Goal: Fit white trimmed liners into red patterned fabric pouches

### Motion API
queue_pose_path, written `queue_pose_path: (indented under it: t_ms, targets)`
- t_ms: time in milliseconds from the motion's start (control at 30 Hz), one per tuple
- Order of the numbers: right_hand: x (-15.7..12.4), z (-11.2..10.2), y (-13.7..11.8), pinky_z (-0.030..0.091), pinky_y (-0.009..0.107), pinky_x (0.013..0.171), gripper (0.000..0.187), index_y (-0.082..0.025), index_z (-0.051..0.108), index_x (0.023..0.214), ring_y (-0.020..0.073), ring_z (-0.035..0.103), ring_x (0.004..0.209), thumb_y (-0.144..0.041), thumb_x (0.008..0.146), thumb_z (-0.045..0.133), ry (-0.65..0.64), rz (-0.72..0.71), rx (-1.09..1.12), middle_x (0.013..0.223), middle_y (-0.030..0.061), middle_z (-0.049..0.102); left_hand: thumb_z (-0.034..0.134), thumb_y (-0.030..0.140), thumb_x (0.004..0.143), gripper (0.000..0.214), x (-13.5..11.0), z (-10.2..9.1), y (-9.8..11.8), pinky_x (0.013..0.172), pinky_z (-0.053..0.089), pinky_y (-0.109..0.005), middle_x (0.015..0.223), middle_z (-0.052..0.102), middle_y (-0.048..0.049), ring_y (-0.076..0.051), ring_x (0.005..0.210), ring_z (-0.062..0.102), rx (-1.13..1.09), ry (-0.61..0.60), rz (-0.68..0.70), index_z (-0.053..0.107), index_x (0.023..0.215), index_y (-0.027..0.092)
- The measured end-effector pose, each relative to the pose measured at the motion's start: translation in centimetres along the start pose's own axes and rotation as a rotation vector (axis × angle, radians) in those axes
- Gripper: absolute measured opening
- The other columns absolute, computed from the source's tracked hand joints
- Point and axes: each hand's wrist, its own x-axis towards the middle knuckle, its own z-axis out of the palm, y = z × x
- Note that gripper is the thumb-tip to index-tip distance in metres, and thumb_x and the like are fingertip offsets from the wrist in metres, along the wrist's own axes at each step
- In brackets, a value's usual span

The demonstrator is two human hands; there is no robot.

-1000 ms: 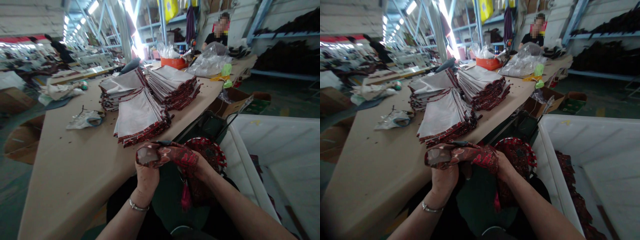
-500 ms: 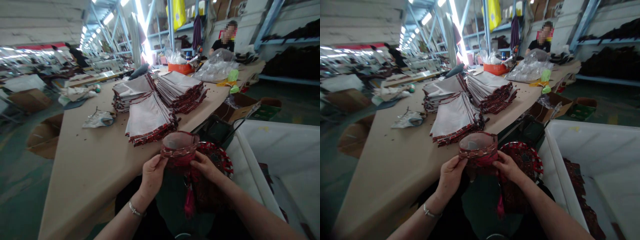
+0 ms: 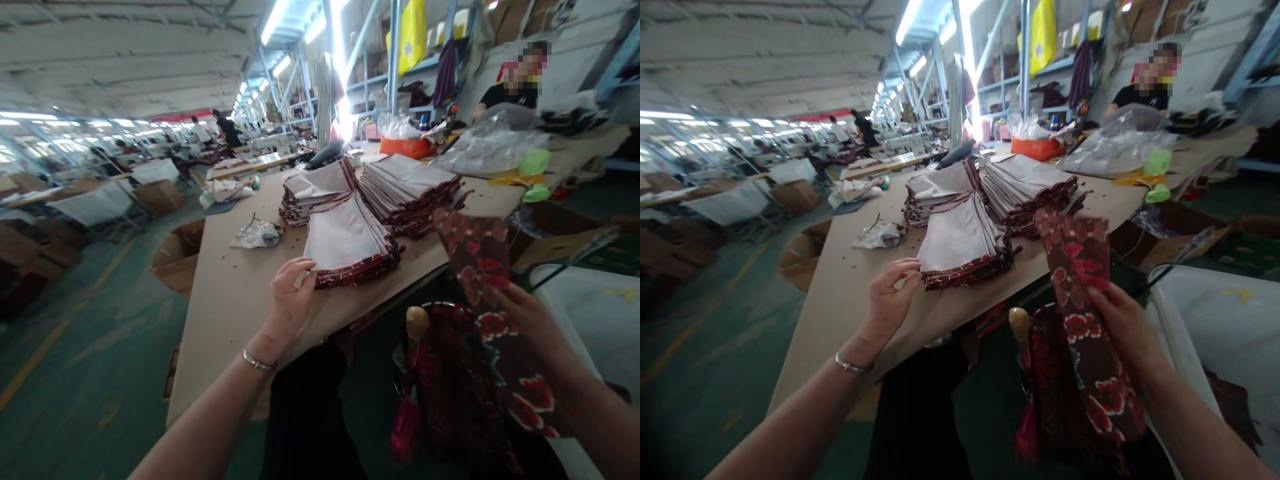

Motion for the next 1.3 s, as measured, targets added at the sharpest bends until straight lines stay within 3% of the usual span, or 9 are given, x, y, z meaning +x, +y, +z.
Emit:
queue_pose_path:
  t_ms: [200, 333, 467, 600, 733, 833, 967, 1100, 1300]
  targets:
    - [-3.5, 1.9, 15.7, 0.048, 0.053, 0.088, 0.067, -0.018, 0.057, 0.111, 0.0383, 0.065, 0.092, -0.057, 0.056, 0.062, -0.020, 0.279, -0.290, 0.095, 0.0136, 0.070, 0.058, 0.017, 0.076, 0.021, 0.2, 0.9, -1.7, 0.094, 0.049, -0.039, 0.102, 0.069, -0.0097, -0.022, 0.100, 0.062, 0.181, -0.084, 0.072, 0.070, 0.092, 0.016]
    - [-3.9, 1.9, 19.2, 0.044, 0.049, 0.099, 0.087, -0.016, 0.035, 0.136, 0.0347, 0.060, 0.109, -0.057, 0.062, 0.059, -0.036, 0.229, -0.272, 0.124, 0.0176, 0.058, 0.054, 0.013, 0.077, 0.023, 0.6, 1.6, -2.1, 0.094, 0.049, -0.038, 0.101, 0.069, -0.0101, -0.022, 0.098, 0.062, 0.262, -0.094, 0.133, 0.071, 0.092, 0.016]
    - [-2.7, 1.4, 14.8, 0.047, 0.044, 0.097, 0.066, -0.020, 0.041, 0.132, 0.0287, 0.062, 0.106, -0.050, 0.075, 0.056, 0.000, 0.092, -0.166, 0.120, 0.0151, 0.061, 0.050, 0.013, 0.080, 0.023, 1.2, 1.8, -2.4, 0.092, 0.049, -0.036, 0.097, 0.070, -0.0101, -0.021, 0.093, 0.063, 0.330, -0.179, 0.212, 0.070, 0.091, 0.015]
    - [-1.8, 3.0, 3.7, 0.051, 0.040, 0.088, 0.036, -0.023, 0.055, 0.117, 0.0225, 0.064, 0.094, -0.042, 0.087, 0.050, 0.019, -0.288, -0.167, 0.108, 0.0087, 0.066, 0.048, 0.013, 0.080, 0.023, 2.3, 1.9, -1.9, 0.087, 0.050, -0.033, 0.090, 0.071, -0.0074, -0.020, 0.088, 0.063, 0.402, -0.218, 0.194, 0.070, 0.086, 0.018]
    - [-0.7, 8.5, -8.2, 0.044, 0.038, 0.097, 0.025, -0.019, 0.061, 0.110, 0.0218, 0.056, 0.106, -0.027, 0.091, 0.047, -0.211, -0.943, -0.321, 0.109, 0.0090, 0.063, 0.049, 0.012, 0.076, 0.021, 3.8, 1.9, -0.3, 0.081, 0.050, -0.032, 0.082, 0.070, -0.0058, -0.020, 0.083, 0.063, 0.415, -0.172, 0.185, 0.069, 0.079, 0.018]
    - [0.9, 13.5, -13.3, 0.045, 0.039, 0.093, 0.027, -0.016, 0.062, 0.112, 0.0255, 0.053, 0.105, -0.025, 0.087, 0.054, -0.313, -1.071, -0.605, 0.109, 0.0102, 0.063, 0.050, 0.011, 0.075, 0.019, 4.6, 1.6, 1.1, 0.077, 0.050, -0.031, 0.080, 0.068, -0.0054, -0.020, 0.080, 0.063, 0.393, -0.132, 0.220, 0.068, 0.077, 0.018]
    - [3.4, 16.2, -14.8, 0.047, 0.035, 0.081, 0.022, -0.014, 0.066, 0.097, 0.0273, 0.056, 0.101, -0.012, 0.087, 0.046, -0.337, -0.987, -0.940, 0.103, 0.0145, 0.064, 0.051, 0.012, 0.077, 0.016, 4.6, 0.5, 2.1, 0.076, 0.049, -0.030, 0.078, 0.066, -0.0034, -0.018, 0.077, 0.062, 0.347, -0.088, 0.249, 0.066, 0.077, 0.019]
    - [3.6, 13.1, -14.2, 0.047, 0.035, 0.076, 0.028, -0.014, 0.063, 0.103, 0.0267, 0.062, 0.092, -0.009, 0.083, 0.045, -0.236, -0.789, -0.940, 0.100, 0.0148, 0.066, 0.056, 0.015, 0.075, 0.012, 2.7, -0.2, 2.4, 0.073, 0.049, -0.028, 0.092, 0.063, -0.0054, -0.018, 0.086, 0.060, 0.251, -0.046, 0.195, 0.065, 0.082, 0.018]
    - [-4.1, 8.2, -10.3, 0.043, 0.033, 0.079, 0.024, -0.016, 0.060, 0.098, 0.0225, 0.060, 0.087, -0.009, 0.081, 0.045, -0.342, -0.841, -0.576, 0.093, 0.0083, 0.066, 0.067, 0.031, 0.072, 0.017, -3.0, -0.1, 6.2, 0.042, 0.043, -0.019, 0.066, 0.060, 0.0006, -0.011, 0.052, 0.055, -0.581, -0.058, -0.571, 0.062, 0.079, 0.016]
